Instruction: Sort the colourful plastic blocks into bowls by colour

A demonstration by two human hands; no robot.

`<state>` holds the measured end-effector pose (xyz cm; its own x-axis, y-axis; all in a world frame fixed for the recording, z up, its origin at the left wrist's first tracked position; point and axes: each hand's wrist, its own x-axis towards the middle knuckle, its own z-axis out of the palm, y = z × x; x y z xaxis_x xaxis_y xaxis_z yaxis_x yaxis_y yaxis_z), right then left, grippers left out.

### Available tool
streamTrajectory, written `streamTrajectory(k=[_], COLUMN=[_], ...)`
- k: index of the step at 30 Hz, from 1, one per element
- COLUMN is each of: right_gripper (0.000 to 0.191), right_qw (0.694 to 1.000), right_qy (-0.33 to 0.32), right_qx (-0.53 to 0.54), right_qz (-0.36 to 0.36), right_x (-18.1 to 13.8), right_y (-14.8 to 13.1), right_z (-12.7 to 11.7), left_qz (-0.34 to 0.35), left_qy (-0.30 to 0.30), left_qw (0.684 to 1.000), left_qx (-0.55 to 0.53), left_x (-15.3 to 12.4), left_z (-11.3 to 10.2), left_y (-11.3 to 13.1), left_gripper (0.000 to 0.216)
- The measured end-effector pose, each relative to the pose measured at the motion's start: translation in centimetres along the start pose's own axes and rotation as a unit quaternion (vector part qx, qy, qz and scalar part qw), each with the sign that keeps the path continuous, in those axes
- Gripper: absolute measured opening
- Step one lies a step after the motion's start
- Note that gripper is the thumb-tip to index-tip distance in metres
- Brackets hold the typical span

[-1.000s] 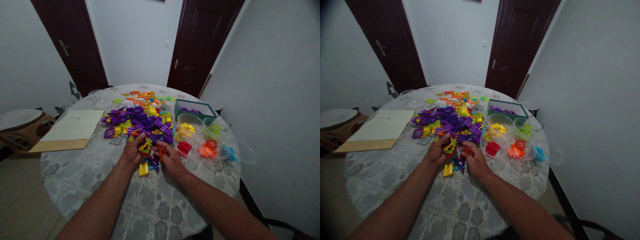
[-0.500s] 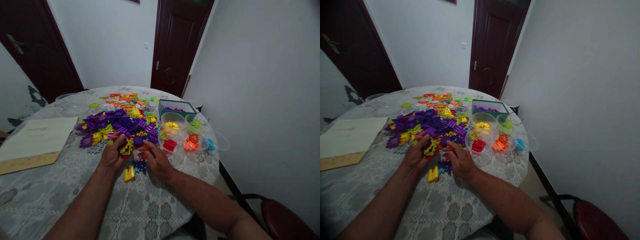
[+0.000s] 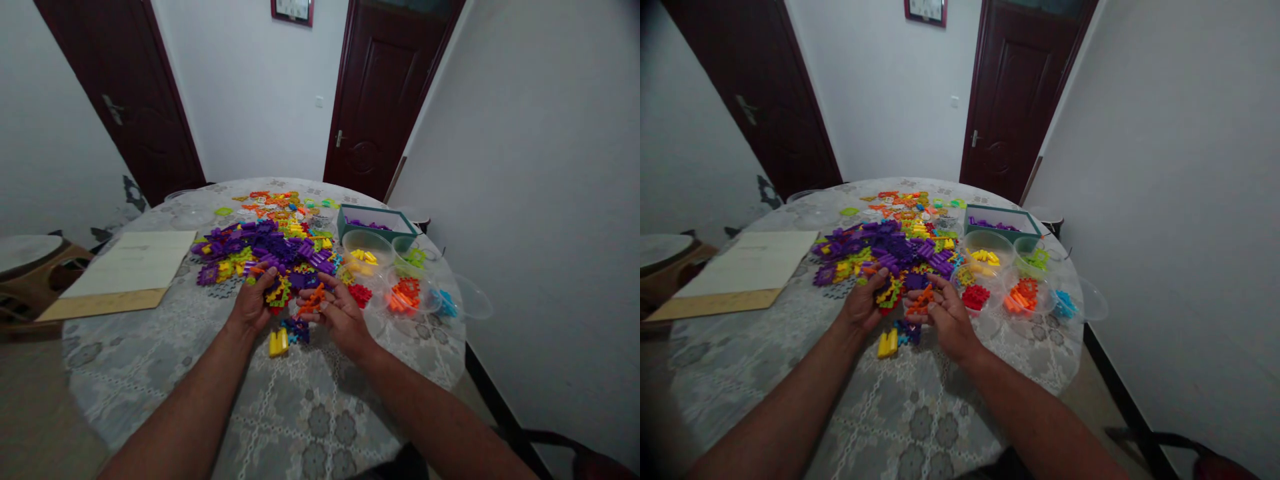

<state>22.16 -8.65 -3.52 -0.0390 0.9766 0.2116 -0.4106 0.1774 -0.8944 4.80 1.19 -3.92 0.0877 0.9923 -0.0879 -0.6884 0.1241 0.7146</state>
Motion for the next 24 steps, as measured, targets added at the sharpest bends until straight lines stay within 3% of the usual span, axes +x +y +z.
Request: streamTrajectory(k=[3, 7, 14, 20, 24], right_gripper=[0.053, 0.041, 0.026, 0.021, 0.015], right_qw=[1.000, 0.994, 0.953, 0.918, 0.865], right_qy=[0.005, -0.010, -0.034, 0.040, 0.125], right_qx=[-0.025, -0.101, -0.258, -0.307, -0.365], right_qz=[0.000, -0.046, -0.157, -0.250, -0.321], right_x=[0.0, -0.2, -1.0, -0.7, -0.2], right_y=[0.0, -0.3, -1.9, -3.4, -4.8], right_z=[0.1, 0.2, 0.2, -0.8, -1.8], left_qz=[0.000, -0.004, -0.010, -0.015, -0.023], left_qy=[-0.002, 0.002, 0.015, 0.007, 0.010], left_qw=[1.000, 1.000, 0.999, 0.999, 0.999], left_qx=[0.001, 0.003, 0.026, 0.036, 0.045], left_x=[0.1, 0.2, 0.1, 0.4, 0.2], left_z=[-0.1, -0.1, 0.1, -0.2, 0.0], left_y=[0.0, -0.1, 0.1, -0.1, 0.0], left_gripper=[0.055, 0.053, 0.046, 0.045, 0.048])
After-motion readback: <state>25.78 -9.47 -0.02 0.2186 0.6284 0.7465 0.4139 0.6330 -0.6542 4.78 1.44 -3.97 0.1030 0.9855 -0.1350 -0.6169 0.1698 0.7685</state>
